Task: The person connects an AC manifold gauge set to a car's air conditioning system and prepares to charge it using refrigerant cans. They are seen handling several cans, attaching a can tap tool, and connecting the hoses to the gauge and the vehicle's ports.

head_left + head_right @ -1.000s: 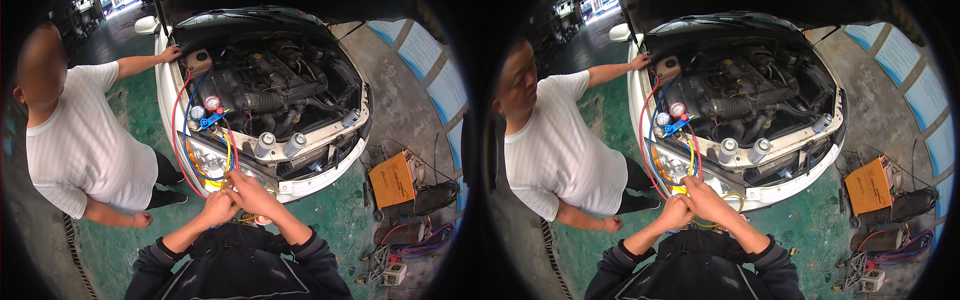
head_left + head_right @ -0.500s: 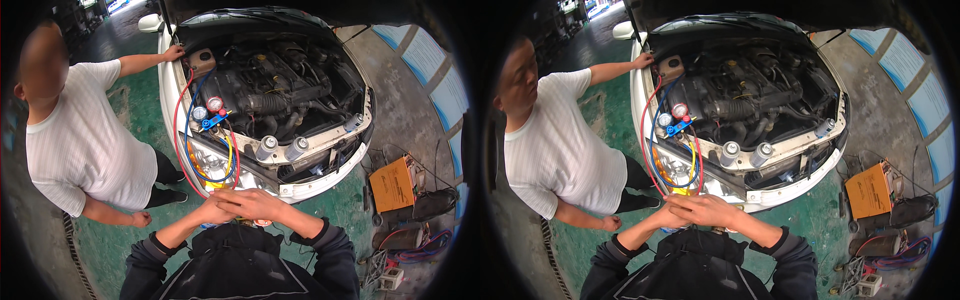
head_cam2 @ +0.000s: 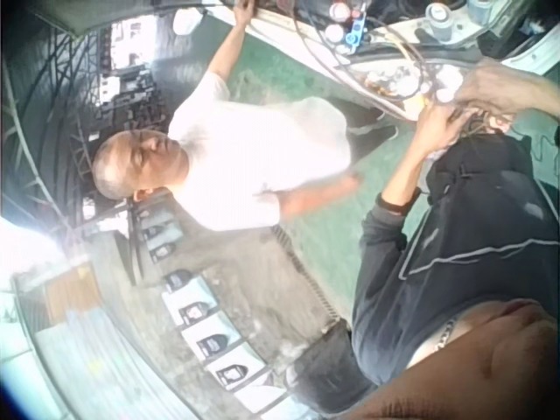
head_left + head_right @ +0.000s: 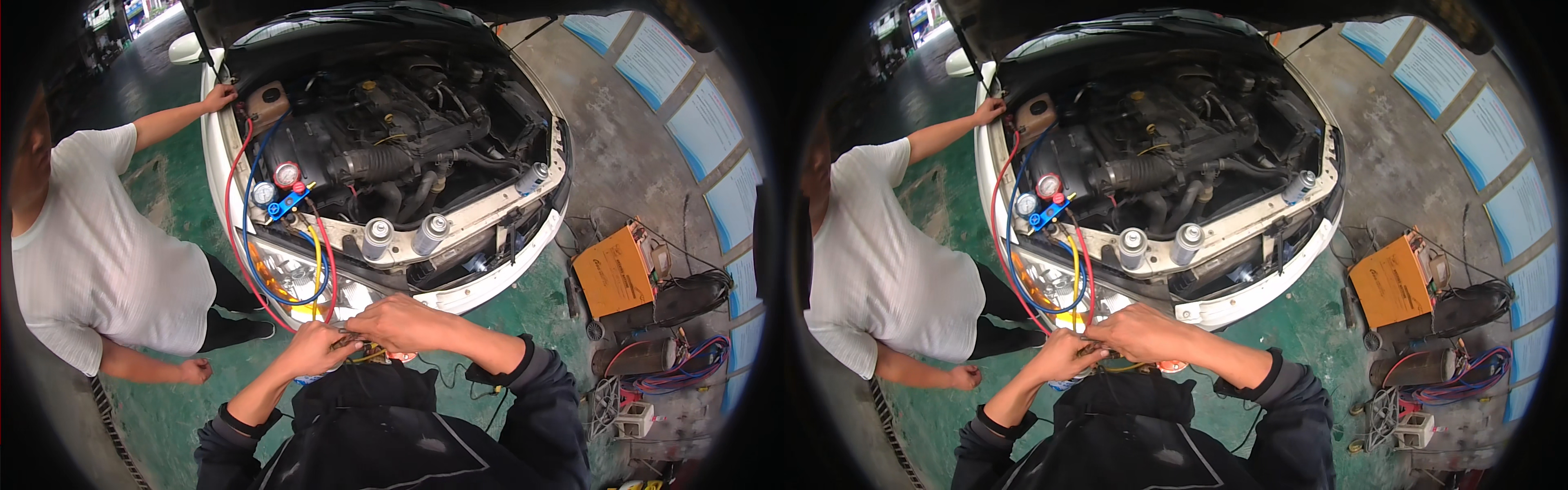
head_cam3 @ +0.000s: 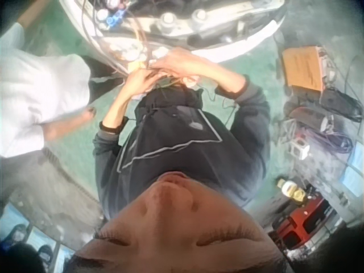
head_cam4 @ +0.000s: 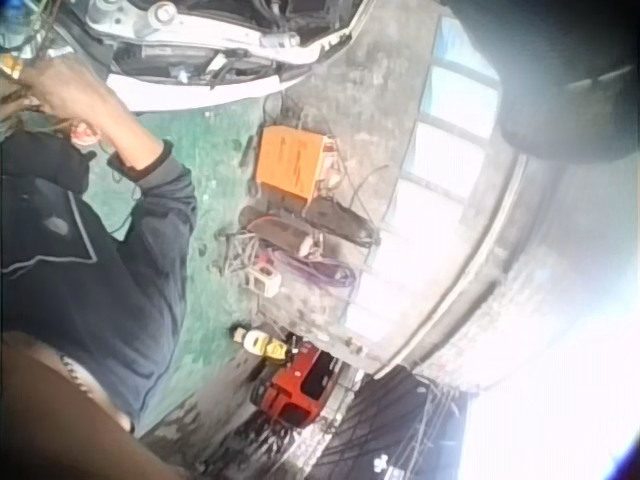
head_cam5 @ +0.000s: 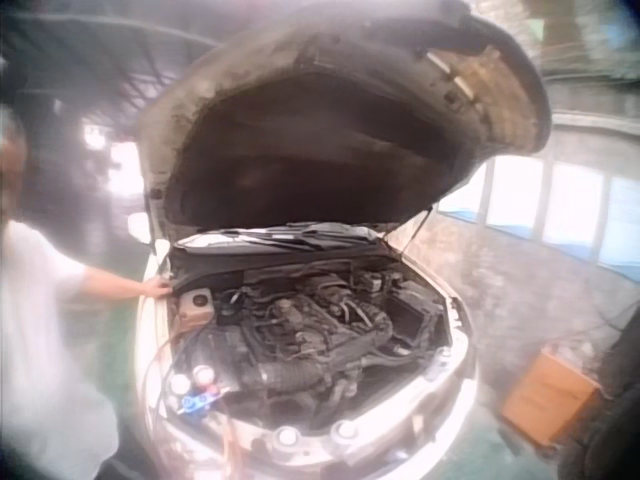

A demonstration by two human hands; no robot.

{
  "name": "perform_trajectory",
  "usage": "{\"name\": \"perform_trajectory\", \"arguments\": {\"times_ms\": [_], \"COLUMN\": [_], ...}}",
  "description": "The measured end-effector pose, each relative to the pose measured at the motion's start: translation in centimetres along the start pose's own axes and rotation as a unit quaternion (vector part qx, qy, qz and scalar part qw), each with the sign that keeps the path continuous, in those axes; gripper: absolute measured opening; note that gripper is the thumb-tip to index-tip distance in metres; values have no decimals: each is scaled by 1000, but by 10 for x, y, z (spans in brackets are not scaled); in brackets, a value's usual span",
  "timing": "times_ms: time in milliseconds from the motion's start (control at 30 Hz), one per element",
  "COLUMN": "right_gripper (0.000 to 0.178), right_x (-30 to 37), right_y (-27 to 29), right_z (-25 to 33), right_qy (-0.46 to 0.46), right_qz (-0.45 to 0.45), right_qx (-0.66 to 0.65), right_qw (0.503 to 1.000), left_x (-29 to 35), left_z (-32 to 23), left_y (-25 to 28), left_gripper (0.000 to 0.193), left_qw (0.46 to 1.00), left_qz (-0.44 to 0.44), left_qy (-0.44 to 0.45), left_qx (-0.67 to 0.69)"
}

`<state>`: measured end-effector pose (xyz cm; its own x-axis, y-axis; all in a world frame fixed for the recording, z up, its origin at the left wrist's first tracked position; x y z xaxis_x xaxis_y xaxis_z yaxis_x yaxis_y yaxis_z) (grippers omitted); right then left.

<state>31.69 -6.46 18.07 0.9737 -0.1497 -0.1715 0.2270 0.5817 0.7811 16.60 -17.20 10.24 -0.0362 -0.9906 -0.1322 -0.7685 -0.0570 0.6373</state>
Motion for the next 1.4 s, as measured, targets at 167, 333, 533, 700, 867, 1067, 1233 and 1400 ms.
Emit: {"name": "perform_trajectory", "arguments": {"times_ms": [167,333,533,700,867,1067,1233,1400], "right_gripper": [28,29,47,42,36,34,34,68], "right_x": [10,21,29,89,75,72,94,138], "right_y": [11,16,18,-61,-82,-68,-24,47], "right_z": [-8,-17,-20,-21,3,11,3,-14], "right_qy": [41,130,86,151,135,39,-44,-146], "right_qz": [11,-5,-263,-244,-277,-330,-479,-636], "right_qx": [18,73,206,220,262,387,342,311], "right_qw": [999,989,939,932,915,860,807,691], "left_x": [-9,-14,-42,-65,-97,-138,-157,-154], "left_z": [-6,-15,-21,-31,-48,-76,-83,-21], "left_y": [-15,-25,-24,-17,-39,-52,-41,23], "left_gripper": [30,35,34,40,50,54,57,34], "left_qw": [1000,999,966,949,974,974,955,927], "left_qz": [14,1,-84,-51,11,97,83,-73], "left_qy": [3,35,200,233,161,119,77,119], "left_qx": [25,38,144,205,159,165,273,348]}}
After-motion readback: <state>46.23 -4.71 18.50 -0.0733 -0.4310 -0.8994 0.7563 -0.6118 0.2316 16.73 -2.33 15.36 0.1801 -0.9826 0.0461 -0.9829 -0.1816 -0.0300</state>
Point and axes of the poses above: each hand's wrist, its own x-axis away from the middle knuckle, its own y-axis out of the back of the hand, z = x × y, the point moved 3 cm from there along -x, towards the middle knuckle, and after that the axes turned 13 degrees about -z, right-handed, at the moved point
